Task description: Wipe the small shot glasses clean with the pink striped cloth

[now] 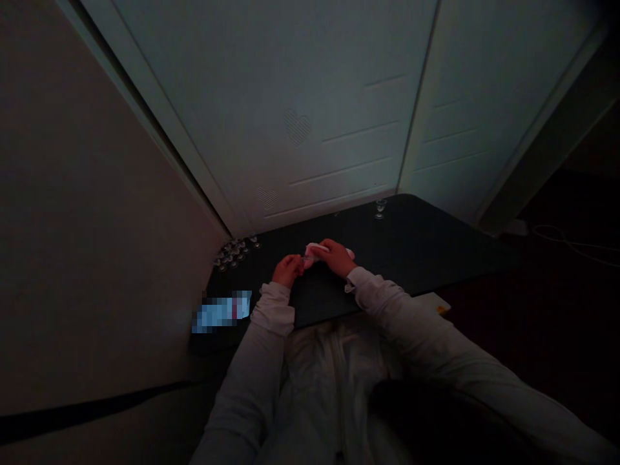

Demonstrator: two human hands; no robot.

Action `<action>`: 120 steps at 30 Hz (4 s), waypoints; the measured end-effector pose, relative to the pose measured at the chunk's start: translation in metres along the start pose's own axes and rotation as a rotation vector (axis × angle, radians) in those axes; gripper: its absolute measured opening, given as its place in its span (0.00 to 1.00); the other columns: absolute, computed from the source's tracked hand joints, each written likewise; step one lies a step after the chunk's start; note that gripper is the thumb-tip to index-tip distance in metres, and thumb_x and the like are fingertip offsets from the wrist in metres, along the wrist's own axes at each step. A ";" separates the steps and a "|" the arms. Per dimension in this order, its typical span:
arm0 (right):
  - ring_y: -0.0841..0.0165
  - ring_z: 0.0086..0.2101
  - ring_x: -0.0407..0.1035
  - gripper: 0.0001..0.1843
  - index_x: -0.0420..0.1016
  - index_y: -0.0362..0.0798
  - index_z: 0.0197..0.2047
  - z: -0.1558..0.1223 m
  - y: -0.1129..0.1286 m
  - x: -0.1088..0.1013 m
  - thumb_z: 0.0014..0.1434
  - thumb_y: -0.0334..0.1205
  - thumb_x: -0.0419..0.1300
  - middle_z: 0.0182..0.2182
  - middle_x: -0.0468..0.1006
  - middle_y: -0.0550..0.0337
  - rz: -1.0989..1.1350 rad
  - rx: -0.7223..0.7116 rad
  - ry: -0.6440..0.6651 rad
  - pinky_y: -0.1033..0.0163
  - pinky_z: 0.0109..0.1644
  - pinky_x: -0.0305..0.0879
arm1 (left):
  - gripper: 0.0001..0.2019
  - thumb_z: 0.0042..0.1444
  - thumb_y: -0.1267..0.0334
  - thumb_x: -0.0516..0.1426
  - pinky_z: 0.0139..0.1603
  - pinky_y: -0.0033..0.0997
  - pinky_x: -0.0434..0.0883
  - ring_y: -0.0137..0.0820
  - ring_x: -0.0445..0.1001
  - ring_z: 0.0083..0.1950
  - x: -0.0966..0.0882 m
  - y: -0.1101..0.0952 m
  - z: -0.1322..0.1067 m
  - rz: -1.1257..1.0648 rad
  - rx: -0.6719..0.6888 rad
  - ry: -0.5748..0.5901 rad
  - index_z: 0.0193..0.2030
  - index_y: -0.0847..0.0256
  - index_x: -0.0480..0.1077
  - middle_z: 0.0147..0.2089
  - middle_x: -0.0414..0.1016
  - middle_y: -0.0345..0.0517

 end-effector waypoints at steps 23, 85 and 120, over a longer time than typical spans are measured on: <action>0.72 0.35 0.63 0.15 0.66 0.45 0.38 -0.005 0.018 0.012 0.48 0.42 0.52 0.35 0.70 0.60 0.147 -0.067 0.186 0.65 0.42 0.57 | 0.16 0.39 0.54 0.57 0.21 0.23 0.59 0.21 0.62 0.19 0.001 0.004 0.004 0.046 0.009 0.060 0.31 0.64 0.63 0.21 0.66 0.38; 0.73 0.31 0.63 0.17 0.62 0.47 0.40 -0.010 0.014 0.022 0.52 0.48 0.47 0.29 0.69 0.62 0.079 -0.061 0.237 0.67 0.35 0.56 | 0.16 0.38 0.55 0.57 0.24 0.25 0.63 0.21 0.63 0.21 0.000 0.003 0.000 -0.056 -0.041 0.011 0.31 0.64 0.64 0.25 0.67 0.40; 0.72 0.31 0.59 0.16 0.63 0.46 0.32 -0.006 0.018 0.018 0.58 0.41 0.37 0.29 0.64 0.59 0.134 -0.158 0.206 0.65 0.39 0.56 | 0.15 0.36 0.57 0.59 0.25 0.25 0.62 0.21 0.63 0.22 0.004 -0.001 -0.003 -0.116 -0.036 0.021 0.29 0.65 0.64 0.25 0.67 0.39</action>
Point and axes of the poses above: each hand's wrist, its own z-axis towards the middle knuckle, its own x-axis out of the palm, y = z × x, the point moved 9 cm from there along z, towards the middle knuckle
